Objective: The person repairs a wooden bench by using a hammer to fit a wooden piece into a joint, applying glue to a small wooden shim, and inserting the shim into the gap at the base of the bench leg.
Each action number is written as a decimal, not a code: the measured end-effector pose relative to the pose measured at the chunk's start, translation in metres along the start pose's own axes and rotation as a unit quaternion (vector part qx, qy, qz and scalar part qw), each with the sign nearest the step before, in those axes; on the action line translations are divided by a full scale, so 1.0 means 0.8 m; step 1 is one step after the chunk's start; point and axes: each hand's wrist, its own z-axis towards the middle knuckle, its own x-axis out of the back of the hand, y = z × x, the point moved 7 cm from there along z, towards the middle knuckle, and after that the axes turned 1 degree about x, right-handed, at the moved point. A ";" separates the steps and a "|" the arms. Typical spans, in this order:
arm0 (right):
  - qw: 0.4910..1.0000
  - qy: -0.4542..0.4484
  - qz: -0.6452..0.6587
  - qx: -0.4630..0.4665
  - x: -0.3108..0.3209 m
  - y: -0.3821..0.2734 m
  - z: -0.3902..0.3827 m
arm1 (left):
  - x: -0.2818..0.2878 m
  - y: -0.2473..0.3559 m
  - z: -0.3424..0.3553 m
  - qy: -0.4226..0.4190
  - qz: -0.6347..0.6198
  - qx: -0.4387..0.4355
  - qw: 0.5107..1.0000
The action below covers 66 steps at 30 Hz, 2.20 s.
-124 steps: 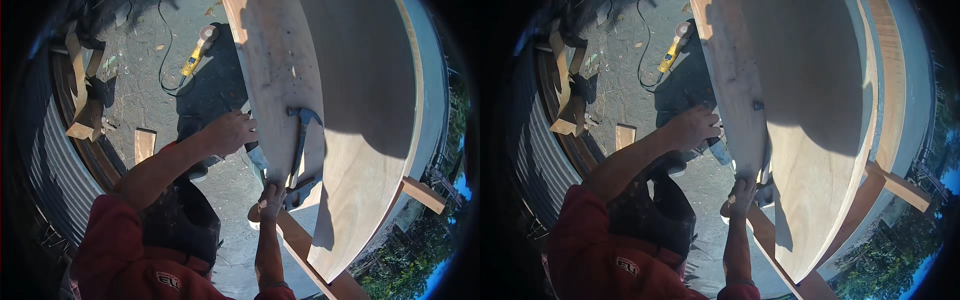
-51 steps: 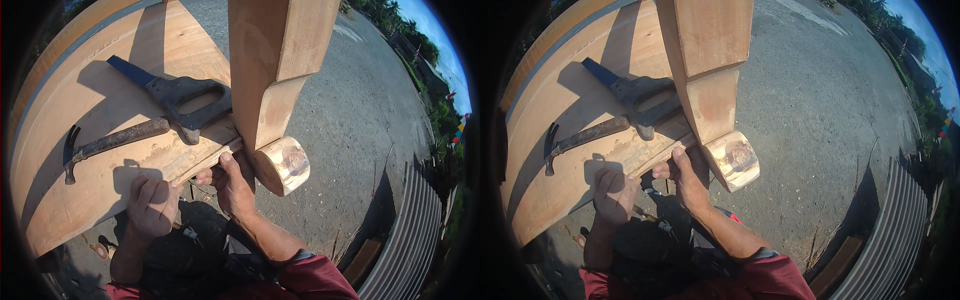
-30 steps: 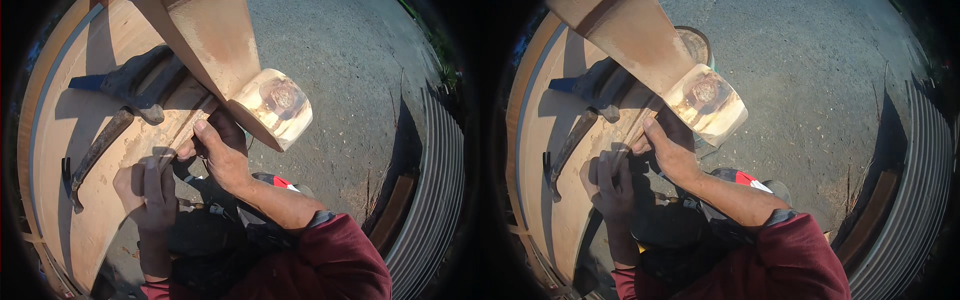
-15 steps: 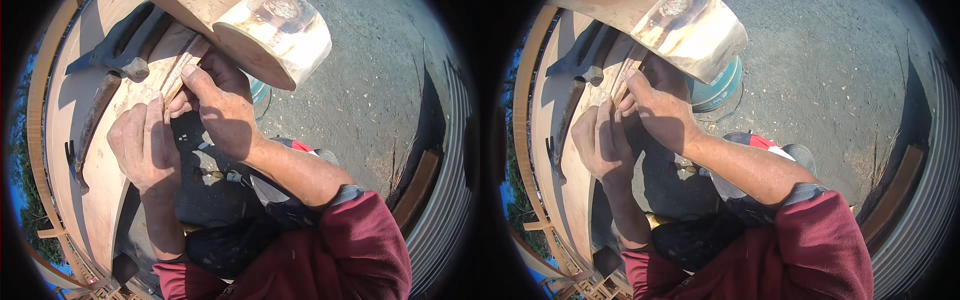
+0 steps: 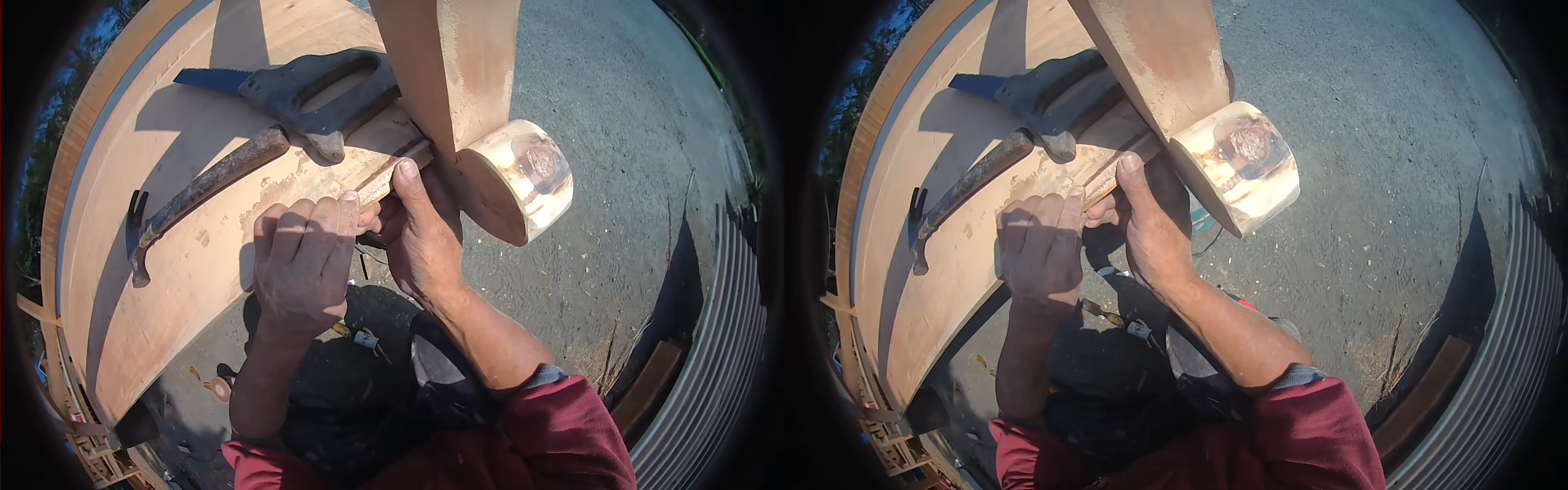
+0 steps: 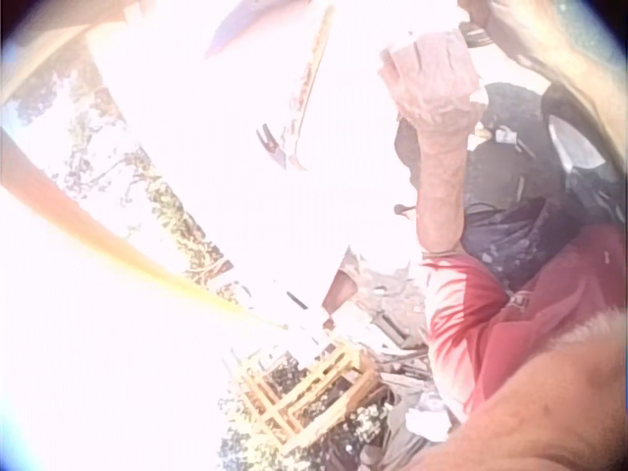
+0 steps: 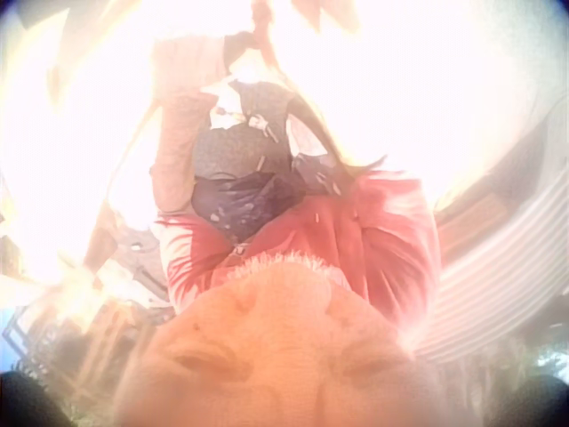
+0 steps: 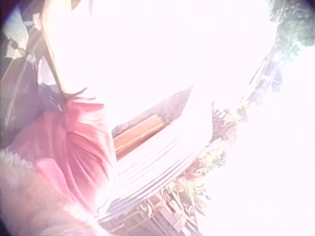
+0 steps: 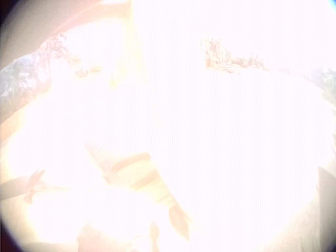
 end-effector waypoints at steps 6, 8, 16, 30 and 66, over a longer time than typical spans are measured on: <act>1.000 0.015 -0.007 -0.017 0.002 0.010 0.008 | 0.003 -0.012 -0.003 0.032 -0.035 0.025 0.999; 0.997 0.055 -0.030 -0.051 -0.017 0.025 0.003 | 0.018 -0.036 -0.008 -0.002 -0.083 0.088 0.993; 0.997 0.004 0.066 0.030 -0.005 0.028 0.004 | 0.011 -0.038 0.021 0.011 -0.173 0.162 0.971; 0.991 -0.014 0.091 0.097 -0.013 0.036 0.023 | 0.016 -0.005 0.036 0.105 -0.105 0.134 0.980; 0.966 0.121 -0.005 0.226 0.006 0.020 0.008 | -0.015 0.004 0.033 0.017 -0.016 -0.012 1.000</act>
